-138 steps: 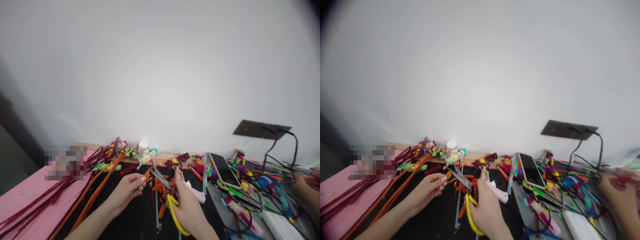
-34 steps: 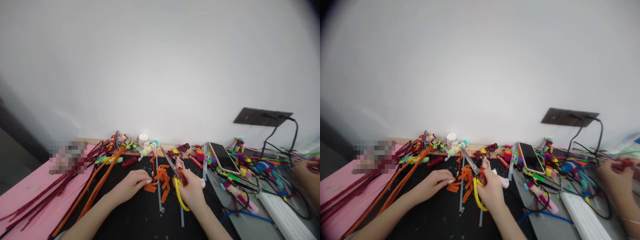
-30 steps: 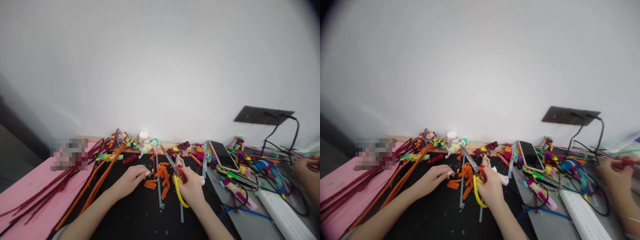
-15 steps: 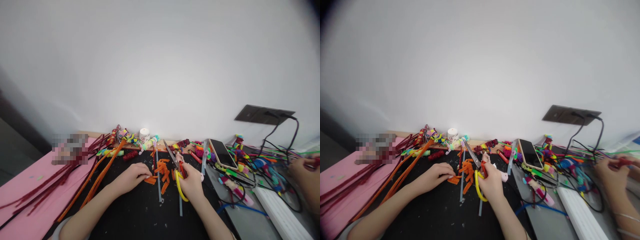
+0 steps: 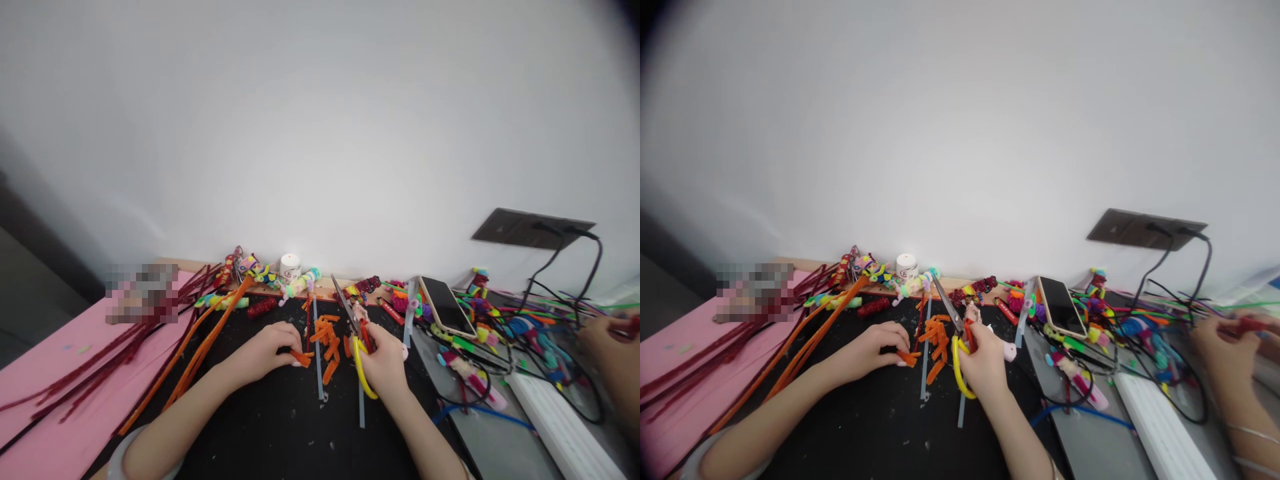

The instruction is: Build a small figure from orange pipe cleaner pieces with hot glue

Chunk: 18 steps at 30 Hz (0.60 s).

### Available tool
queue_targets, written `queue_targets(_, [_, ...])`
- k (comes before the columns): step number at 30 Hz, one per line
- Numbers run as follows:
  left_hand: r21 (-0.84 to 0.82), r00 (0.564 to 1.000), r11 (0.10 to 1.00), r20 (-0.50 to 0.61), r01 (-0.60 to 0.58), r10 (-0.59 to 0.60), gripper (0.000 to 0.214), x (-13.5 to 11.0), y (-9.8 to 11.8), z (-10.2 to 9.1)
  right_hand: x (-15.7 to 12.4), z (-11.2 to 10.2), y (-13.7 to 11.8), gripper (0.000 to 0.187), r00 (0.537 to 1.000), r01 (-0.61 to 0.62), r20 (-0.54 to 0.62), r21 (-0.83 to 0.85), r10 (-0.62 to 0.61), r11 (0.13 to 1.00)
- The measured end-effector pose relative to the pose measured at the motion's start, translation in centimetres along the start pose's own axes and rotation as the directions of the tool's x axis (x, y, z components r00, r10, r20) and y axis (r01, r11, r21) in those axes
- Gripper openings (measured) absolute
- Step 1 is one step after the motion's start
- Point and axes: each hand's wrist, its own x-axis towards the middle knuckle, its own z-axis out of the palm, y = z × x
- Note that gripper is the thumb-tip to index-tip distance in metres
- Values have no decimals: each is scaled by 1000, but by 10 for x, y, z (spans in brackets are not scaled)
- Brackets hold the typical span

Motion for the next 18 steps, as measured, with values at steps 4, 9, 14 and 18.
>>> queue_targets(4, [-16,1000,1000,-8,-21,21,12,0,-1,1,1,0,-1,21,1000,11,-9,-12,-11,1000])
queue_targets(9, [48,1000,999,16,-25,24,13,-1,1,0,0,1,0,23,999,33,-8,-17,-33,999])
queue_targets(14, [202,994,976,77,-86,72,17,-2,8,-3,0,2,0,22,999,36,7,-12,-36,999])
queue_targets(18, [300,990,946,106,-126,98,22,-2,16,-3,0,2,-1,23,1000,31,-1,-7,-31,999])
